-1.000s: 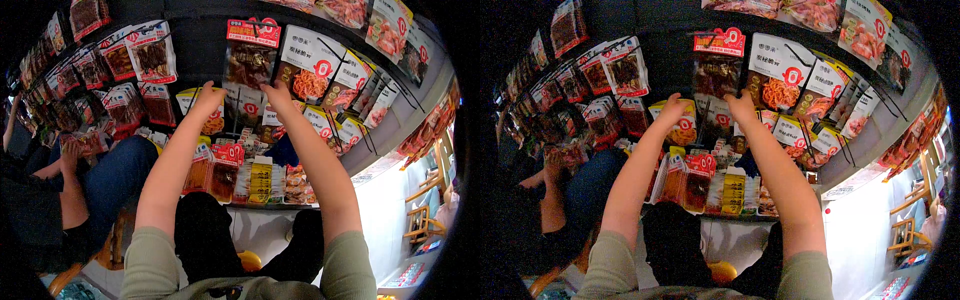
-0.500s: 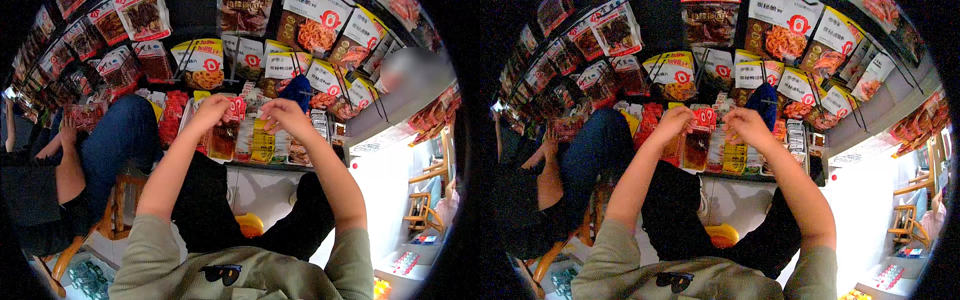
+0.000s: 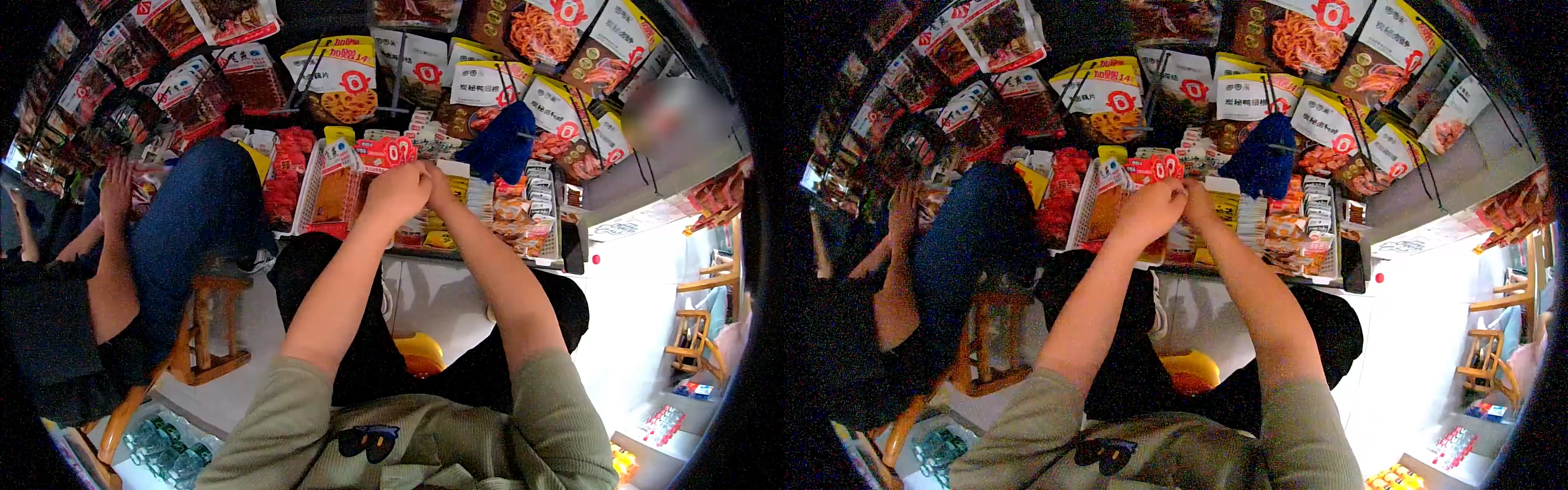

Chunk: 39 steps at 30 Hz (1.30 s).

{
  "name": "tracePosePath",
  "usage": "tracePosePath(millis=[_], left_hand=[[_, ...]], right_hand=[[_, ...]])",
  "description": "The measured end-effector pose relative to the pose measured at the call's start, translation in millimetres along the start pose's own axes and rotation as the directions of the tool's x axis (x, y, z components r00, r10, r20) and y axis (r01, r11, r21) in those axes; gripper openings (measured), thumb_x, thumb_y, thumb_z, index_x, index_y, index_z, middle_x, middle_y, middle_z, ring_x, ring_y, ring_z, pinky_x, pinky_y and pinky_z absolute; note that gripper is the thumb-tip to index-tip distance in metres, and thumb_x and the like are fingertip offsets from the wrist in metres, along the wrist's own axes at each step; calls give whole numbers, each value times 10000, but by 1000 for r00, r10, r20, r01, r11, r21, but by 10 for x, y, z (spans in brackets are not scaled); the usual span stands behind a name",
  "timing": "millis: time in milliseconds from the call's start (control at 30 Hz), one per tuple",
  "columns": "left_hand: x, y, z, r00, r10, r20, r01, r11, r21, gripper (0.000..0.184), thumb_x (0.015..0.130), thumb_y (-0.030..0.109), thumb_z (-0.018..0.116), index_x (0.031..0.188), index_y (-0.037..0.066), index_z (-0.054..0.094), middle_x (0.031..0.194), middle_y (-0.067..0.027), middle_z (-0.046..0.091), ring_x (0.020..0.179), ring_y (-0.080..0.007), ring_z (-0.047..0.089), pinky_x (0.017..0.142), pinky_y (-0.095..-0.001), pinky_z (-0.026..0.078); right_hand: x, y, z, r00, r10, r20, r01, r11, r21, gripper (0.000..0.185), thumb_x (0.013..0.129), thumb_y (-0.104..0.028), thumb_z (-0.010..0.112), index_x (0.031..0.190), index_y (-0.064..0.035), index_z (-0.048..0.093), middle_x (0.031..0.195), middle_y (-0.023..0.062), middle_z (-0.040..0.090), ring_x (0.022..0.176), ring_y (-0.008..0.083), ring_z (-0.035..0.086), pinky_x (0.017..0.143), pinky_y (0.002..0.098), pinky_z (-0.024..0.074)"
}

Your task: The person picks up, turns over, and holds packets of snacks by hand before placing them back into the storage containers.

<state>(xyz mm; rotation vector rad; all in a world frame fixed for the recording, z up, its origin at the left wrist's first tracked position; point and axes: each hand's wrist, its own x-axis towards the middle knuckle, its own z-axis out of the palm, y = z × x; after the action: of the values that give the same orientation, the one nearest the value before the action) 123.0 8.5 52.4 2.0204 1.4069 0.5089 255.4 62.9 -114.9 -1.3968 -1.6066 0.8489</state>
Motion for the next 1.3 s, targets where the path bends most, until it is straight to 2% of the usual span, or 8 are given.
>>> tracePosePath(millis=[100, 167, 400, 467, 600, 1000, 1133, 1300], left_hand=[[-5, -36, -50, 999, 5, -48, -5, 1000, -10, 263, 777, 224, 466, 908, 23, 572, 879, -201, 591, 837, -353, 566, 741, -429, 442], [1, -23, -87, 1000, -10, -22, 10, 1000, -9, 257, 776, 219, 470, 909, 24, 573, 889, -199, 590, 843, -352, 565, 744, -427, 441], [152, -215, -73, 997, -65, 28, 65, 998, 15, 266, 784, 219, 489, 958, 34, 568, 964, -189, 582, 904, -340, 554, 778, -413, 437], [183, -303, -34, 999, -25, -42, 27, 997, 67, 327, 782, 245, 487, 1018, 23, 531, 1003, -202, 562, 935, -341, 540, 798, -420, 429], [154, -272, -108, 996, -56, -69, 64, 992, 109, 466, 777, 283, 511, 1142, 4, 434, 1093, -221, 506, 1010, -357, 498, 850, -429, 406], [56, 4, -238, 946, -209, -247, 149, 959, -241, 596, 833, 415, 458, 1227, -17, 337, 1083, -235, 525, 1014, -343, 511, 847, -372, 389], [44, 64, -177, 983, -116, -145, 16, 830, -557, 526, 857, 436, 427, 1072, -35, 519, 972, -175, 584, 918, -246, 542, 821, -337, 392], [-112, 497, -58, 980, -6, -198, -143, 670, -729, 331, 907, 289, 421, 808, 11, 571, 717, 10, 570, 610, -54, 489, 560, -201, 367]], right_hand=[[64, -127, 52, 982, -178, 56, 185, 968, -169, 186, 728, -146, 563, 894, -63, 540, 796, 115, 591, 707, 254, 576, 630, 335, 450], [82, -249, 103, 988, 83, 132, -21, 908, -419, 176, 693, -173, 577, 830, -62, 565, 808, 141, 595, 745, 297, 572, 664, 368, 445], [8, -530, 2, 957, 214, 196, -68, 823, -564, 234, 739, -219, 540, 865, -36, 615, 938, 199, 588, 873, 349, 565, 748, 425, 459], [-74, -487, -7, 991, 131, 8, -122, 944, -308, 222, 759, -209, 525, 866, -36, 614, 914, 216, 581, 859, 363, 559, 737, 430, 455], [-310, -767, -234, 980, 20, -199, -72, 964, -255, 233, 801, -233, 507, 870, -37, 611, 818, 216, 584, 784, 376, 561, 697, 436, 450], [-926, -1391, -1260, 978, -1, -208, 11, 999, 46, 205, 838, -203, 528, 865, -2, 564, 733, 150, 563, 642, 232, 540, 600, 308, 420], [-1085, -1566, -1548, 944, -65, -325, 100, 991, 94, 199, 857, -173, 518, 893, 19, 554, 734, 71, 566, 674, 121, 506, 634, 242, 413], [-1166, -1749, -1840, 901, -38, -431, 151, 961, 230, 205, 890, -156, 458, 940, 17, 556, 810, 40, 595, 723, 101, 540, 678, 228, 419]])
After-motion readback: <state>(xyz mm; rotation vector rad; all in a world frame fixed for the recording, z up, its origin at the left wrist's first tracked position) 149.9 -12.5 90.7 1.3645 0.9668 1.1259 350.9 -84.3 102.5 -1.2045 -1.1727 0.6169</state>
